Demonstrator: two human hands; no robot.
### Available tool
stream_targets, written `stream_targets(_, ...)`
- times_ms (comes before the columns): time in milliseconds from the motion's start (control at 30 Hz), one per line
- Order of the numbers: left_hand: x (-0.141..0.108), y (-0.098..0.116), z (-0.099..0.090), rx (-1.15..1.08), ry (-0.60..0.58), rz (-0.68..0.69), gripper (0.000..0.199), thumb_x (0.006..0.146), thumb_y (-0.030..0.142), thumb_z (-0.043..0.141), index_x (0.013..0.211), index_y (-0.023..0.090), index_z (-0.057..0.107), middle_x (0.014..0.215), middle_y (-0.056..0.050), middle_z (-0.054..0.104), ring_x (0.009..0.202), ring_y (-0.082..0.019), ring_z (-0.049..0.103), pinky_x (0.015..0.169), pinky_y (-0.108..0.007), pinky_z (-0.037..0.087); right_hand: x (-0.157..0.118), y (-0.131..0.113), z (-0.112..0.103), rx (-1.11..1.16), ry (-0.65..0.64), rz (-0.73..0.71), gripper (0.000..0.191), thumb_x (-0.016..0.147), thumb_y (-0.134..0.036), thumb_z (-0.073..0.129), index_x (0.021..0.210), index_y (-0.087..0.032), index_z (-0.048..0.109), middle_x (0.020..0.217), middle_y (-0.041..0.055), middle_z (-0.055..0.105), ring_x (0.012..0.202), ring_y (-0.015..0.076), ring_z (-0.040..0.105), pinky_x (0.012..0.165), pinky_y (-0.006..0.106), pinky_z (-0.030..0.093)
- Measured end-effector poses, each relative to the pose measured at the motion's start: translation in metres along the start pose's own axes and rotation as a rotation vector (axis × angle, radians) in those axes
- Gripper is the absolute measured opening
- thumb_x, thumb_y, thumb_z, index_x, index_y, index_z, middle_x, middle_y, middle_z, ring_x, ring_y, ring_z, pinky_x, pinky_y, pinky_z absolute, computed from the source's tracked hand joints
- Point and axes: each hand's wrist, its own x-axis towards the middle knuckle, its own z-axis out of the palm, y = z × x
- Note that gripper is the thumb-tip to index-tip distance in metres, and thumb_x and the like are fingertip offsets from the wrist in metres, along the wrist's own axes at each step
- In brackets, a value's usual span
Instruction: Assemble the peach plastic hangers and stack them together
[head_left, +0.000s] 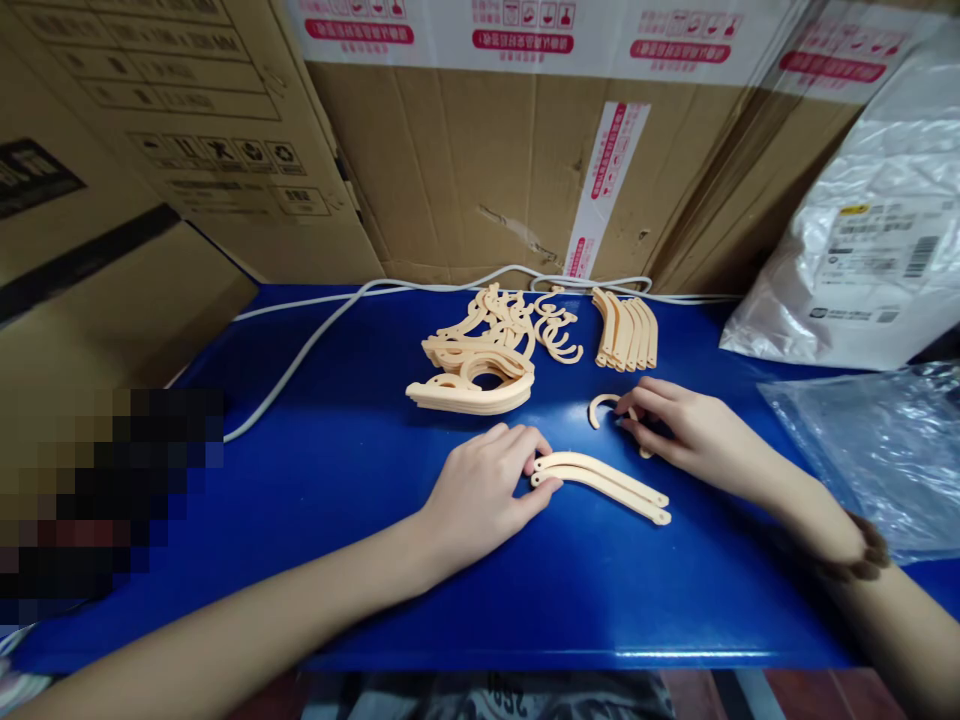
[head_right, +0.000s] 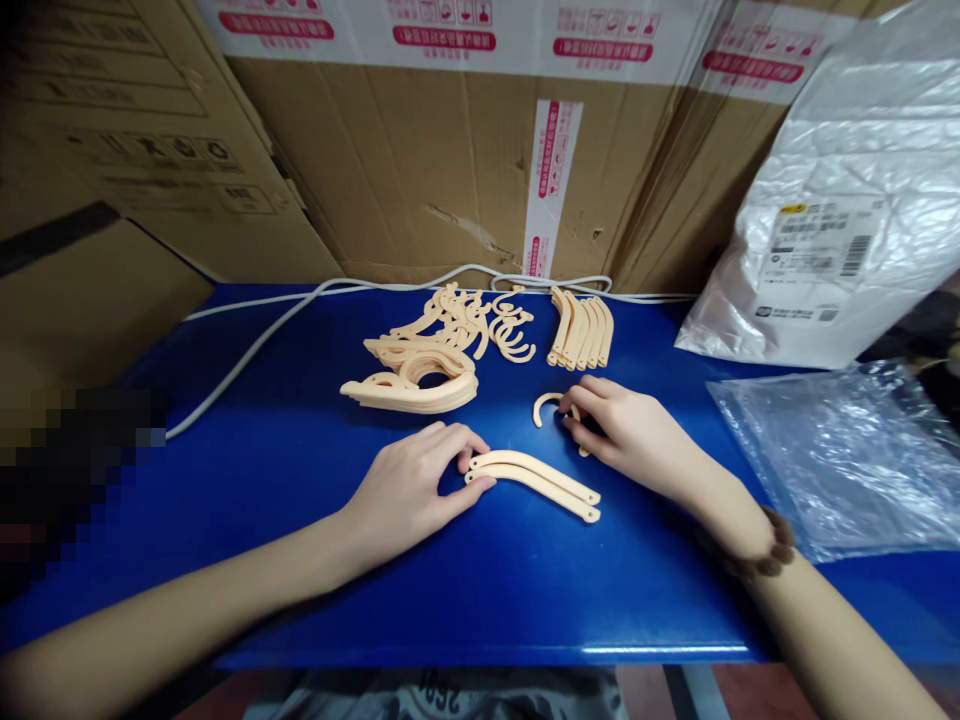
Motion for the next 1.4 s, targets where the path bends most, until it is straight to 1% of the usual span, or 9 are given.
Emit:
stream_targets(233, -0.003, 0.011, -0.014, 0.156, -0.125, -0.077, 0.023, 0.103, 0.038, 0.075, 0.114, 0.020, 0.067, 0.109, -0.003, 0.076, 0.103, -0.027, 0.073, 0.089, -0.042, 0.059, -0.001, 0.011, 0.001, -0.005, -0.002, -0.012, 0.027, 0.110, -0.042, 0.050, 0.108, -0.025, 0.071, 0.099, 0.0074, 0.073, 0.086, 0.0227, 0.075, 0.074, 0.034, 0.059)
stream_targets(333, -0.006, 0.017, -0.021, 0.217, -0.174, -0.067, 0.028, 0.104, 0.042, 0.073, 0.118, 0.018, 0.067, 0.115, -0.005, 0.076, 0.108, -0.029, 0.074, 0.092, -0.046, 0.062, -0.001, 0.013, 0.002, -0.009, -0.006, -0.017, 0.030, 0.111, -0.044, 0.048, 0.112, -0.024, 0.072, 0.103, 0.0078, 0.075, 0.087, 0.0228, 0.076, 0.074, 0.034, 0.060)
stream_targets(433, -0.007, 0.018, -0.024, 0.252, -0.196, -0.026, 0.031, 0.106, 0.044, 0.071, 0.121, 0.017, 0.066, 0.117, -0.005, 0.076, 0.108, -0.028, 0.074, 0.090, -0.044, 0.063, -0.001, 0.015, 0.001, -0.004, -0.004, -0.021, 0.031, 0.111, -0.045, 0.049, 0.111, -0.025, 0.072, 0.103, 0.0081, 0.075, 0.086, 0.0228, 0.077, 0.073, 0.034, 0.060)
stream_targets(600, -0.006, 0.010, -0.018, 0.295, -0.147, 0.101, 0.028, 0.107, 0.043, 0.070, 0.121, 0.019, 0.067, 0.117, -0.004, 0.077, 0.108, -0.028, 0.076, 0.081, -0.040, 0.063, 0.001, 0.018, 0.001, 0.019, 0.003, -0.014, 0.030, 0.109, -0.046, 0.051, 0.111, -0.025, 0.073, 0.103, 0.0093, 0.076, 0.082, 0.0227, 0.076, 0.070, 0.034, 0.059)
stream_targets(733, -0.007, 0.003, -0.012, 0.284, -0.083, 0.141, 0.027, 0.106, 0.041, 0.072, 0.121, 0.019, 0.067, 0.111, -0.002, 0.078, 0.101, -0.027, 0.078, 0.073, -0.038, 0.061, 0.000, 0.013, 0.002, 0.011, 0.004, 0.012, 0.029, 0.109, -0.044, 0.051, 0.109, -0.025, 0.073, 0.101, 0.0086, 0.075, 0.082, 0.0222, 0.075, 0.071, 0.033, 0.059)
stream_targets(867, -0.009, -0.004, -0.007, 0.250, 0.026, 0.177, 0.020, 0.103, 0.036, 0.074, 0.115, 0.020, 0.067, 0.101, 0.000, 0.077, 0.088, -0.023, 0.077, 0.065, -0.034, 0.056, -0.001, 0.011, 0.002, 0.012, -0.005, 0.019, 0.029, 0.109, -0.044, 0.050, 0.109, -0.025, 0.072, 0.101, 0.0083, 0.075, 0.083, 0.0215, 0.075, 0.071, 0.032, 0.058)
stream_targets(1033, -0.009, -0.009, -0.002, 0.248, 0.108, 0.250, 0.019, 0.103, 0.033, 0.074, 0.115, 0.020, 0.068, 0.100, 0.000, 0.078, 0.086, -0.022, 0.078, 0.061, -0.032, 0.053, 0.000, 0.012, 0.000, 0.035, 0.016, 0.020, 0.023, 0.106, -0.040, 0.054, 0.104, -0.025, 0.072, 0.094, 0.0057, 0.074, 0.074, 0.0194, 0.073, 0.066, 0.031, 0.055)
stream_targets(1233, -0.007, -0.010, -0.002, 0.250, 0.085, 0.228, 0.013, 0.103, 0.030, 0.072, 0.108, 0.019, 0.067, 0.098, 0.000, 0.078, 0.083, -0.020, 0.078, 0.061, -0.032, 0.053, 0.007, -0.002, 0.003, 0.190, 0.055, 0.105, 0.017, 0.101, -0.037, 0.059, 0.099, -0.024, 0.070, 0.081, 0.0031, 0.074, 0.061, 0.0168, 0.068, 0.058, 0.029, 0.051)
stream_targets(1400, -0.005, -0.005, -0.005, 0.304, 0.035, 0.210, 0.014, 0.103, 0.032, 0.071, 0.105, 0.019, 0.066, 0.097, 0.000, 0.078, 0.086, -0.021, 0.079, 0.062, -0.032, 0.055, 0.011, -0.012, 0.011, 0.292, 0.074, 0.147, 0.025, 0.105, -0.046, 0.058, 0.102, -0.024, 0.070, 0.079, 0.0030, 0.076, 0.063, 0.0185, 0.070, 0.062, 0.030, 0.052)
